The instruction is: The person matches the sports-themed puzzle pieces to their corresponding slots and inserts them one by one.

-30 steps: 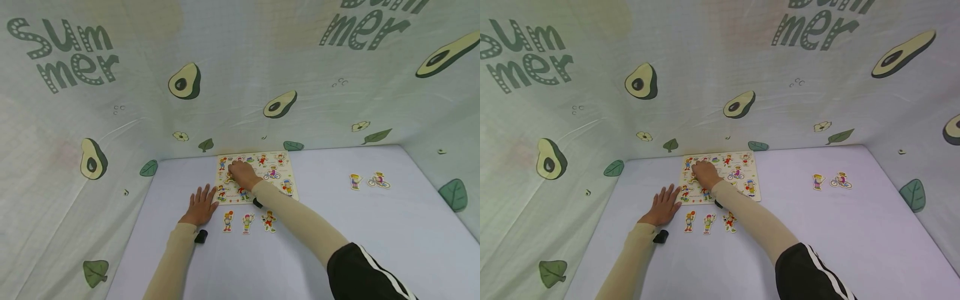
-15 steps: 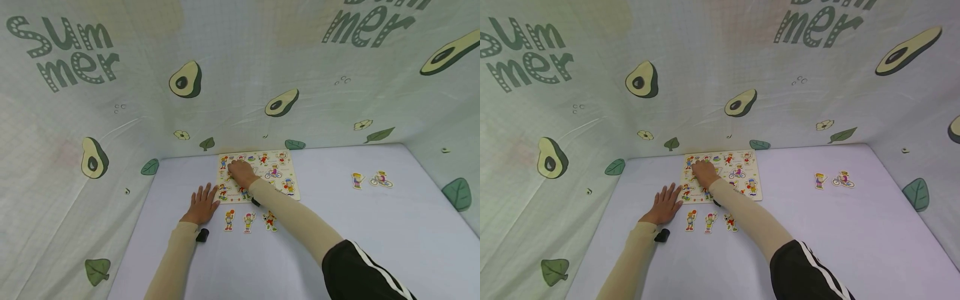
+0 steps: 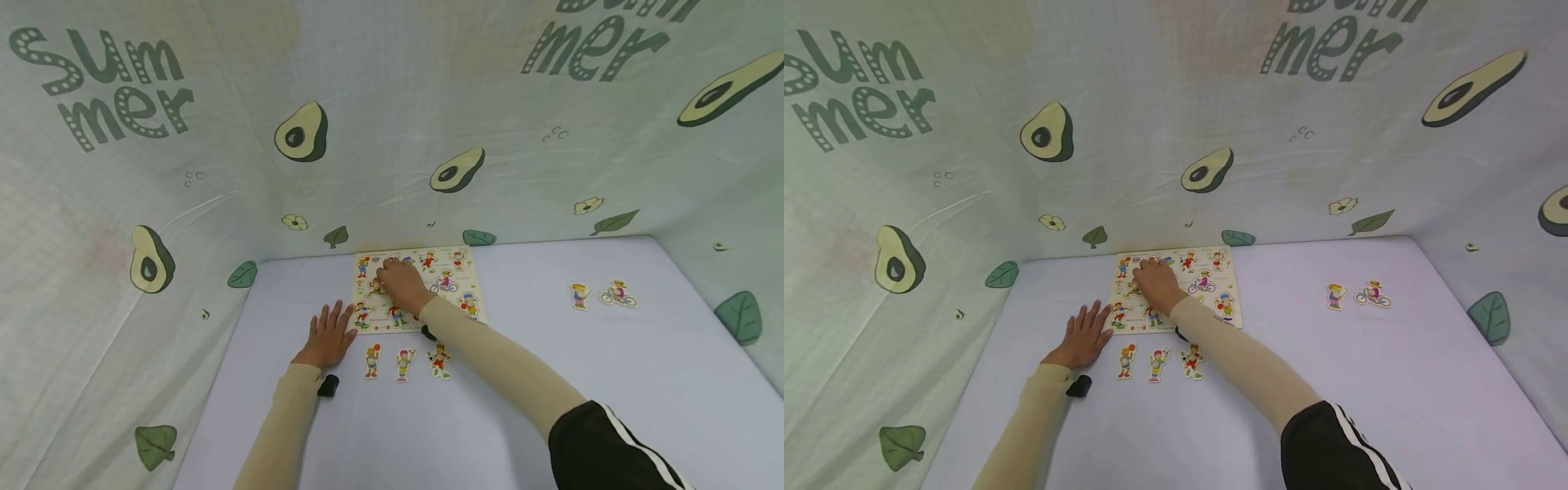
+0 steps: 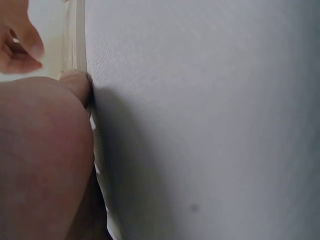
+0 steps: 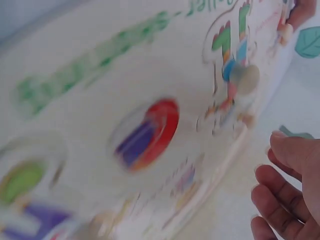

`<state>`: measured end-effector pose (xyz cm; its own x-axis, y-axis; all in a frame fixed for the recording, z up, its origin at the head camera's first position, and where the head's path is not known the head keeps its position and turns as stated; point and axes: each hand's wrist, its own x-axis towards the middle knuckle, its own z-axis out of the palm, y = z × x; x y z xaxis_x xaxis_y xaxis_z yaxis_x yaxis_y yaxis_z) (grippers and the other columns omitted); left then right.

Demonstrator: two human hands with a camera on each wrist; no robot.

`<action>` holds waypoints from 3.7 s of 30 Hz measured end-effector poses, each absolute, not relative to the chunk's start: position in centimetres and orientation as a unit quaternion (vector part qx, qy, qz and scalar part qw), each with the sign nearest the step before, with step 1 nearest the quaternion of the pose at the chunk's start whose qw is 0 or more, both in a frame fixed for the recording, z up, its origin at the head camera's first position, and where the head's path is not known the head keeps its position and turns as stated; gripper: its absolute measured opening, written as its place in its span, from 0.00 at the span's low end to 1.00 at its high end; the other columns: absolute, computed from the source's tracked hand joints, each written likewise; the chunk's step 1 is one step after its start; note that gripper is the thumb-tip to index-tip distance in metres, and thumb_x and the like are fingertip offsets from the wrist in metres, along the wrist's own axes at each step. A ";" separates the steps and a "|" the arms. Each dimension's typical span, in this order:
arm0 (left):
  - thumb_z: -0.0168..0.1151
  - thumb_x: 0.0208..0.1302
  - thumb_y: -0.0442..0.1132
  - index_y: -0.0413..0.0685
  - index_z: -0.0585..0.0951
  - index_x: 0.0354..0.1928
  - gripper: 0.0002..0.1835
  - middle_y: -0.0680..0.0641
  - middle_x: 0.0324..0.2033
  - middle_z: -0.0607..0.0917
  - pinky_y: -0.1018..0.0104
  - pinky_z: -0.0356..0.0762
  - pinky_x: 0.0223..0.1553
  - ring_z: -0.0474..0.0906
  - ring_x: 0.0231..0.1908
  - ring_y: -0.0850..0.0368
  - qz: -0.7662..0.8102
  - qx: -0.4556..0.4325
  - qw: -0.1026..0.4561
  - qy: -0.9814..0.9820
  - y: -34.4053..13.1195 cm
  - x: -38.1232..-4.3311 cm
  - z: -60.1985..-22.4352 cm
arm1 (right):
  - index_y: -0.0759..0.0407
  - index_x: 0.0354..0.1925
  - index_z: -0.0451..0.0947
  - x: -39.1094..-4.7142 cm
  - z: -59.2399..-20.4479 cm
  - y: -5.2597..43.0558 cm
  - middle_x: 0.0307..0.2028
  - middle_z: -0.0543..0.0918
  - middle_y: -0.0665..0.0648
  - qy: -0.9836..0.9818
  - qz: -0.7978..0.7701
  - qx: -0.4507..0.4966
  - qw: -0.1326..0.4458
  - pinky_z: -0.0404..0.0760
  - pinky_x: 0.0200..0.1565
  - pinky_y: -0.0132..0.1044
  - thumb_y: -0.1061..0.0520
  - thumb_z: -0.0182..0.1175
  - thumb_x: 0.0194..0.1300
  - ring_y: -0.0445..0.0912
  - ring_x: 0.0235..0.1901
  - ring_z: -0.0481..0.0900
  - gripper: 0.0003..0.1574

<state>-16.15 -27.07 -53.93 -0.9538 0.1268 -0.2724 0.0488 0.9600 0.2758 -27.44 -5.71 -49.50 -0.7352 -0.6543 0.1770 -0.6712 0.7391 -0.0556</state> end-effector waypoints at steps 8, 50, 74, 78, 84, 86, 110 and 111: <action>0.42 0.86 0.52 0.45 0.49 0.86 0.36 0.34 0.84 0.42 0.30 0.31 0.79 0.32 0.82 0.28 0.150 0.047 0.139 0.978 -27.0 -15.8 -53.7 | 0.55 0.48 0.86 -26.0 -48.8 -1.5 0.47 0.85 0.55 -0.922 0.084 0.358 0.119 0.80 0.55 0.47 0.55 0.71 0.72 0.52 0.50 0.83 0.10; 0.42 0.86 0.51 0.43 0.48 0.85 0.36 0.33 0.84 0.41 0.29 0.31 0.78 0.31 0.82 0.28 0.144 0.051 0.148 0.977 -26.8 -16.0 -53.5 | 0.70 0.47 0.84 -22.2 -50.7 24.9 0.43 0.84 0.69 -0.961 0.149 0.172 0.159 0.77 0.46 0.62 0.69 0.71 0.63 0.67 0.45 0.82 0.13; 0.41 0.86 0.50 0.42 0.50 0.85 0.35 0.32 0.84 0.42 0.29 0.31 0.78 0.32 0.82 0.27 0.150 0.051 0.144 0.977 -26.4 -15.3 -52.6 | 0.74 0.43 0.85 -22.8 -50.6 29.3 0.37 0.84 0.73 -0.982 0.122 0.120 0.082 0.81 0.38 0.66 0.71 0.70 0.59 0.72 0.38 0.82 0.12; 0.43 0.86 0.48 0.41 0.52 0.84 0.34 0.32 0.84 0.45 0.30 0.31 0.79 0.34 0.82 0.27 0.155 0.049 0.138 0.977 -25.9 -15.0 -51.9 | 0.75 0.43 0.84 -22.9 -50.7 29.6 0.35 0.84 0.72 -0.983 0.122 0.109 0.077 0.82 0.37 0.66 0.71 0.69 0.60 0.72 0.37 0.83 0.11; 0.42 0.86 0.50 0.42 0.52 0.84 0.34 0.32 0.84 0.44 0.30 0.30 0.79 0.33 0.82 0.27 0.159 0.051 0.136 0.977 -26.0 -15.0 -52.1 | 0.74 0.45 0.85 -23.1 -50.7 29.9 0.37 0.85 0.73 -0.985 0.125 0.098 0.063 0.76 0.48 0.72 0.69 0.71 0.61 0.73 0.40 0.83 0.13; 0.43 0.86 0.50 0.43 0.51 0.85 0.35 0.33 0.84 0.43 0.30 0.29 0.79 0.32 0.82 0.28 0.158 0.049 0.139 0.976 -26.2 -15.2 -52.4 | 0.74 0.44 0.85 -23.2 -50.7 29.9 0.37 0.85 0.73 -0.985 0.126 0.100 0.064 0.75 0.50 0.73 0.68 0.71 0.60 0.74 0.41 0.83 0.13; 0.41 0.87 0.52 0.45 0.47 0.86 0.36 0.35 0.84 0.40 0.30 0.31 0.79 0.30 0.82 0.29 0.136 0.046 0.155 0.977 -26.8 -15.9 -53.3 | 0.67 0.46 0.87 -22.1 -49.4 21.5 0.40 0.88 0.65 -0.967 0.144 0.186 0.100 0.79 0.48 0.59 0.69 0.73 0.62 0.64 0.44 0.86 0.13; 0.41 0.86 0.51 0.45 0.48 0.86 0.36 0.34 0.84 0.41 0.29 0.32 0.78 0.31 0.82 0.28 0.138 0.047 0.153 0.977 -26.9 -16.0 -53.5 | 0.67 0.46 0.87 -22.1 -49.4 21.0 0.40 0.88 0.64 -0.966 0.145 0.189 0.104 0.79 0.48 0.59 0.69 0.73 0.61 0.63 0.44 0.86 0.13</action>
